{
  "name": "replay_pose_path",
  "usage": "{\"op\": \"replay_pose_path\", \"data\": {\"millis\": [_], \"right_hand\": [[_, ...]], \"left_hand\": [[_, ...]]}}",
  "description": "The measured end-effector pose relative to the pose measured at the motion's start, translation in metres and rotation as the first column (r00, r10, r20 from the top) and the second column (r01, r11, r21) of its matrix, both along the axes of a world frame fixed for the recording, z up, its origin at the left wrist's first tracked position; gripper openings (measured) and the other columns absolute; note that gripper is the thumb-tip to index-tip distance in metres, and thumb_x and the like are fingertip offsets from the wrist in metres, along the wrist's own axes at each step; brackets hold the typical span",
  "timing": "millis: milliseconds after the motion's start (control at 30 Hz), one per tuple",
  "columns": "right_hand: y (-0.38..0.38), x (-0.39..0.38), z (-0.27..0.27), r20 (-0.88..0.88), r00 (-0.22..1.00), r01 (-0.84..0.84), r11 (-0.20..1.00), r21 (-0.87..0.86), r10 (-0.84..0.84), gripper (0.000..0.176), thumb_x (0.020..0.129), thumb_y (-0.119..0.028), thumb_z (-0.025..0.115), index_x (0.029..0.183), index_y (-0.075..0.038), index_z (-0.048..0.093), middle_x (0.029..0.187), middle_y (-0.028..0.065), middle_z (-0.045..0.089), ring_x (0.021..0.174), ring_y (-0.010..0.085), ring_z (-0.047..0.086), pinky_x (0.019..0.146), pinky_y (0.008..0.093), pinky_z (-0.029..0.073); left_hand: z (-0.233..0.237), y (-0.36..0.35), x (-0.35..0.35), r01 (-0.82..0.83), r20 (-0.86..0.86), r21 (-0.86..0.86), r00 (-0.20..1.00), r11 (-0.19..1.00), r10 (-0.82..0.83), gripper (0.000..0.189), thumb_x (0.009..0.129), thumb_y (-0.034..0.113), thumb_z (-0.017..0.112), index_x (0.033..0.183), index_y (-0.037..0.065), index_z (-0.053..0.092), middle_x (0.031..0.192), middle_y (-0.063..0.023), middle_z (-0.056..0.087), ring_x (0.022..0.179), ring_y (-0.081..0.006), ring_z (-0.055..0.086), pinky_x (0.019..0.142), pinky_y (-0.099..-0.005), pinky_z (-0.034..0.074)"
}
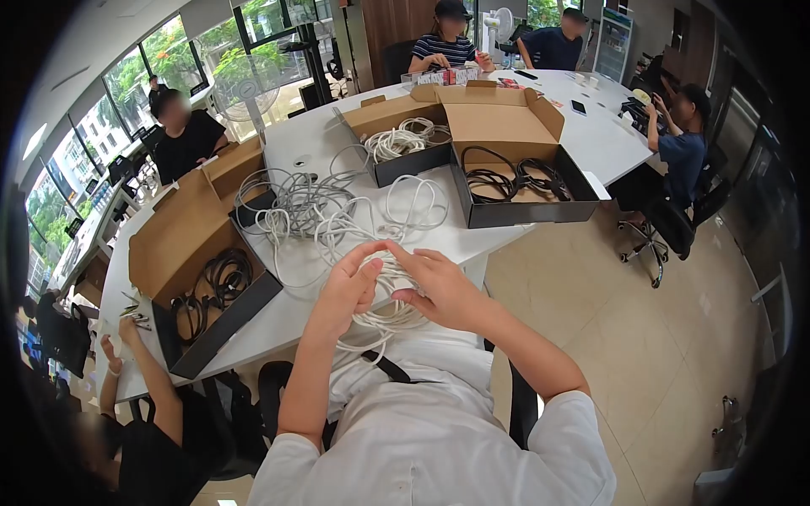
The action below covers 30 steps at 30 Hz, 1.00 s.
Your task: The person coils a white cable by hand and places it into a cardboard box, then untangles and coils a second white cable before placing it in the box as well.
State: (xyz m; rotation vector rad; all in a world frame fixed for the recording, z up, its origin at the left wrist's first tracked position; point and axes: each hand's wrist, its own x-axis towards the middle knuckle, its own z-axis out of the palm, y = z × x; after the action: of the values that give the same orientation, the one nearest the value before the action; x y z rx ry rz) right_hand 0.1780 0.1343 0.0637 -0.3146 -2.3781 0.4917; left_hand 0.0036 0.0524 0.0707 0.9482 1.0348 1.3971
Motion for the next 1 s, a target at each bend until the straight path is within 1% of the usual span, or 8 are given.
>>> {"op": "replay_pose_path", "data": {"millis": [167, 267, 367, 467, 567, 667, 867, 1000], "right_hand": [[0.006, -0.001, 0.001, -0.279, 0.949, 0.279, 0.794, 0.540, -0.143, 0.037, 0.073, -0.017, 0.076, 0.106, -0.006, 0.063, 0.091, 0.0064, 0.066, 0.083, 0.0214, 0.064, 0.089, 0.0414, 0.047], [0.005, 0.000, -0.001, -0.299, 0.949, 0.246, 0.838, 0.487, -0.104, 0.022, 0.071, -0.018, 0.078, 0.085, -0.007, 0.064, 0.085, 0.0052, 0.066, 0.076, 0.0188, 0.064, 0.084, 0.0394, 0.050], [0.004, 0.007, 0.010, -0.236, 0.970, 0.139, 0.937, 0.321, -0.063, 0.022, 0.070, -0.013, 0.079, 0.081, -0.007, 0.061, 0.078, 0.0035, 0.065, 0.070, 0.0183, 0.063, 0.076, 0.0355, 0.053], [-0.002, 0.006, 0.017, -0.256, 0.955, 0.141, 0.989, -0.040, -0.146, 0.021, 0.071, -0.009, 0.079, 0.078, -0.006, 0.060, 0.079, 0.0036, 0.064, 0.066, 0.0178, 0.062, 0.071, 0.0317, 0.053], [0.008, -0.001, 0.016, -0.346, 0.923, -0.051, 0.836, -0.546, -0.169, 0.020, 0.072, -0.007, 0.079, 0.076, -0.004, 0.059, 0.083, 0.0047, 0.065, 0.069, 0.0169, 0.062, 0.069, 0.0283, 0.053], [-0.003, -0.026, 0.018, -0.543, 0.766, -0.011, 0.838, -0.545, -0.344, 0.018, 0.073, -0.008, 0.078, 0.081, -0.002, 0.063, 0.088, 0.0053, 0.066, 0.074, 0.0174, 0.063, 0.070, 0.0287, 0.053], [-0.011, -0.023, 0.009, -0.264, 0.903, 0.304, 0.939, -0.161, -0.338, 0.013, 0.085, -0.011, 0.067, 0.094, -0.002, 0.069, 0.086, 0.0118, 0.067, 0.076, 0.0193, 0.064, 0.067, 0.0298, 0.051], [-0.014, -0.019, 0.009, -0.185, 0.979, 0.002, 0.903, -0.431, -0.090, 0.022, 0.093, -0.016, 0.056, 0.093, 0.004, 0.065, 0.080, 0.0137, 0.066, 0.073, 0.0183, 0.063, 0.064, 0.0301, 0.048]], "left_hand": [[-0.019, 0.010, -0.010, 0.056, 0.158, -0.013, 0.986, 0.998, -0.053, 0.034, 0.098, 0.029, 0.051, 0.122, 0.004, 0.055, 0.054, 0.0111, 0.028, 0.042, 0.0001, 0.019, 0.037, -0.0194, 0.015], [-0.023, 0.009, -0.009, 0.059, 0.123, -0.035, 0.991, 0.998, -0.055, 0.036, 0.100, 0.030, 0.047, 0.123, 0.004, 0.055, 0.054, 0.0106, 0.027, 0.042, -0.0005, 0.019, 0.037, -0.0196, 0.015], [-0.016, 0.006, 0.000, 0.004, 0.065, -0.062, 0.998, 0.998, 0.000, 0.036, 0.100, 0.030, 0.046, 0.123, 0.004, 0.056, 0.055, 0.0101, 0.027, 0.042, -0.0010, 0.018, 0.037, -0.0201, 0.015], [-0.012, 0.001, -0.006, 0.137, 0.017, -0.012, 0.990, 0.991, -0.137, 0.037, 0.099, 0.031, 0.047, 0.123, 0.003, 0.057, 0.053, 0.0100, 0.025, 0.042, -0.0014, 0.017, 0.037, -0.0206, 0.015], [-0.002, -0.005, -0.012, 0.219, 0.055, -0.021, 0.974, 0.976, -0.218, 0.037, 0.099, 0.031, 0.047, 0.122, 0.003, 0.057, 0.052, 0.0102, 0.024, 0.041, -0.0017, 0.016, 0.037, -0.0210, 0.014], [-0.008, -0.006, -0.017, 0.227, 0.125, 0.005, 0.966, 0.974, -0.226, 0.037, 0.099, 0.031, 0.047, 0.121, 0.002, 0.057, 0.051, 0.0102, 0.023, 0.040, -0.0017, 0.016, 0.037, -0.0211, 0.014], [-0.010, -0.010, -0.017, 0.235, 0.279, 0.039, 0.931, 0.971, -0.237, 0.041, 0.099, 0.034, 0.047, 0.121, 0.002, 0.058, 0.049, 0.0097, 0.026, 0.038, -0.0021, 0.017, 0.037, -0.0221, 0.014], [-0.001, -0.014, -0.018, 0.127, 0.139, 0.108, 0.980, 0.986, -0.141, 0.038, 0.097, 0.031, 0.052, 0.123, 0.003, 0.056, 0.050, 0.0100, 0.027, 0.039, -0.0005, 0.017, 0.037, -0.0210, 0.014]]}}
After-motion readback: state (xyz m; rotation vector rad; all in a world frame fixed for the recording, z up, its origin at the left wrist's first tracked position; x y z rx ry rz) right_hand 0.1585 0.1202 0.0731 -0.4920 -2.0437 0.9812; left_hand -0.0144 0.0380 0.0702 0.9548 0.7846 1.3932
